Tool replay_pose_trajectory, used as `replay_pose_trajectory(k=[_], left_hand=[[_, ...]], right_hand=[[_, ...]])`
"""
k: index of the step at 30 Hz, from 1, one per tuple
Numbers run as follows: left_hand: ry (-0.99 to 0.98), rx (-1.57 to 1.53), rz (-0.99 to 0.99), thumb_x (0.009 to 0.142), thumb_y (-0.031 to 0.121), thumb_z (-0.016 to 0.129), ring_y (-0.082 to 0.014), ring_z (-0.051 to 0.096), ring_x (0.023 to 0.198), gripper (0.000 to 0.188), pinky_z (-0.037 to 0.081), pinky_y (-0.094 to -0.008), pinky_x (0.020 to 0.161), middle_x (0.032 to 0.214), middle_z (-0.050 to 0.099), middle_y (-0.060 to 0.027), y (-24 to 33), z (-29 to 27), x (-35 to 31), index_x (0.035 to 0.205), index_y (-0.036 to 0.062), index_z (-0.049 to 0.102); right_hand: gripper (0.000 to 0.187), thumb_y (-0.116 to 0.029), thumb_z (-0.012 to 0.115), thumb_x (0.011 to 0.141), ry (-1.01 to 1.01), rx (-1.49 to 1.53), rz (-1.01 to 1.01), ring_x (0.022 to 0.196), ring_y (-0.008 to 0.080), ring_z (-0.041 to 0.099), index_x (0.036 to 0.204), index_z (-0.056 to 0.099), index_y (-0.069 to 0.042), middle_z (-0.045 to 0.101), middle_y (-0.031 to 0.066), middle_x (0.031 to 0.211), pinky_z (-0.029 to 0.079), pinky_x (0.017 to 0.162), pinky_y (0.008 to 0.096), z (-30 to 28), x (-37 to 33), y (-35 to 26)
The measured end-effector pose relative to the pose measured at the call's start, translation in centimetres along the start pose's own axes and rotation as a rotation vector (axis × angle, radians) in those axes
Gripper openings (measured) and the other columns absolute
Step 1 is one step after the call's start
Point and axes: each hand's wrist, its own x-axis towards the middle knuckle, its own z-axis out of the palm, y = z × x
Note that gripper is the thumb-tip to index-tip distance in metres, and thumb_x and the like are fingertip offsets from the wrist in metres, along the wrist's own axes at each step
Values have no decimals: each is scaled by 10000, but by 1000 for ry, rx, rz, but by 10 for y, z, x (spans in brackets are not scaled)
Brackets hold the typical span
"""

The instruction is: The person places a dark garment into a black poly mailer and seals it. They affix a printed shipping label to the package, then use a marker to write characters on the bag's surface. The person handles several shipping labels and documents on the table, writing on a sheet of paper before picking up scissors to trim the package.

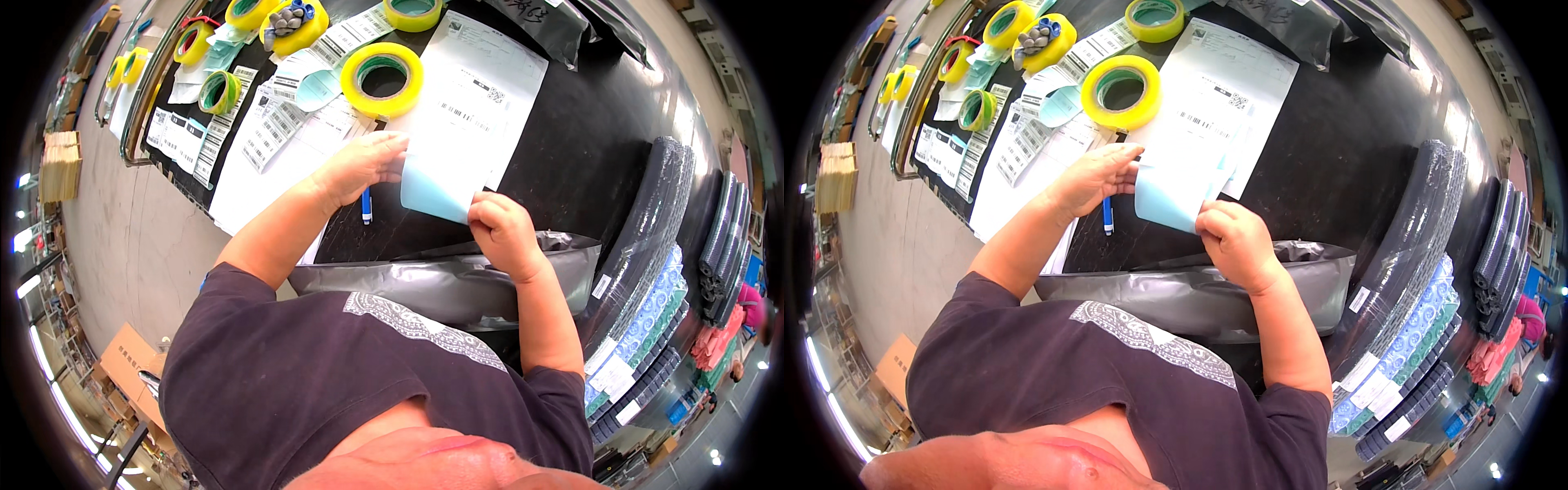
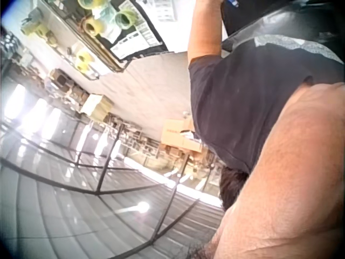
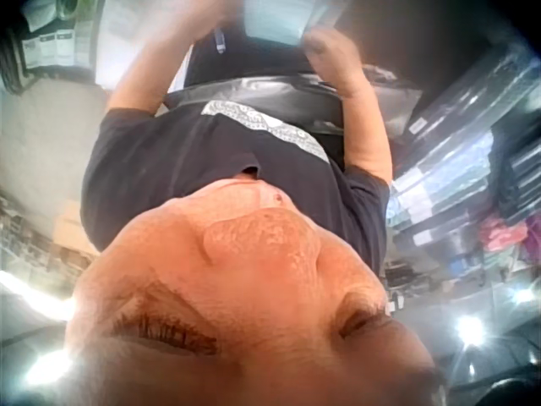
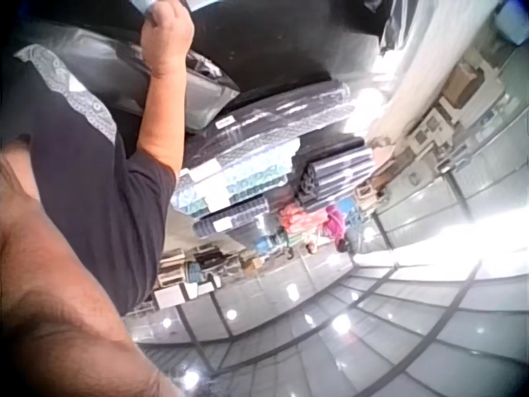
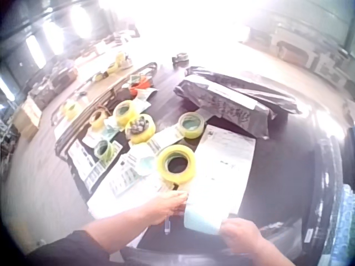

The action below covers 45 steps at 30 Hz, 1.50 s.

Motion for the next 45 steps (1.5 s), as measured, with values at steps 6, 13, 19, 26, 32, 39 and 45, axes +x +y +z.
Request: replay_pose_trajectory(k=[6,13,19,26,32,39,45], left_hand=[[249,40,-39,930,204,657,-123,595,948,627,467,-291,849,1083,635,-54,-21,13,24,1431,-24,356],[226,121,-8,856,52,712,-118,603,868,709,482,-253,755,971,628,-47,-47,2,36,1437,-57,322],[237,250,68,849,12,699,-129,628,881,675,506,-252,810,950,645,-66,-49,7,32,1411,-85,337],[228,339,108,849,12,698,-138,635,925,673,507,-270,867,984,660,-90,-55,6,35,1404,-110,337],[226,324,102,856,18,692,-136,638,915,669,508,-265,855,980,664,-94,-53,7,34,1405,-113,333],[210,328,110,859,14,700,-129,645,897,662,509,-257,843,958,669,-81,-53,8,34,1406,-113,348],[148,478,171,847,-22,684,-118,654,912,671,515,-261,861,993,693,-89,-44,15,25,1424,-79,346]], right_hand=[[118,51,606,763,-155,79,157,816,295,638,822,638,-45,654,92,866,514,700,352,5,-14,2],[292,34,541,756,-333,416,722,666,118,579,1008,683,0,624,46,725,476,626,275,3,-17,21],[382,41,497,766,-167,460,750,761,123,601,1111,662,38,693,87,955,508,721,274,7,-15,32],[413,51,483,786,-173,531,768,772,146,618,1171,633,54,697,97,1024,526,740,285,13,-16,39],[432,46,487,803,-193,470,798,771,142,622,1216,613,50,696,102,1027,528,733,281,12,-14,36],[414,-1,538,861,175,692,813,829,141,614,1270,554,64,677,125,1070,511,793,276,10,1,34],[627,-4,669,860,364,823,577,998,138,586,1426,398,17,656,115,1081,489,899,300,13,46,40]])
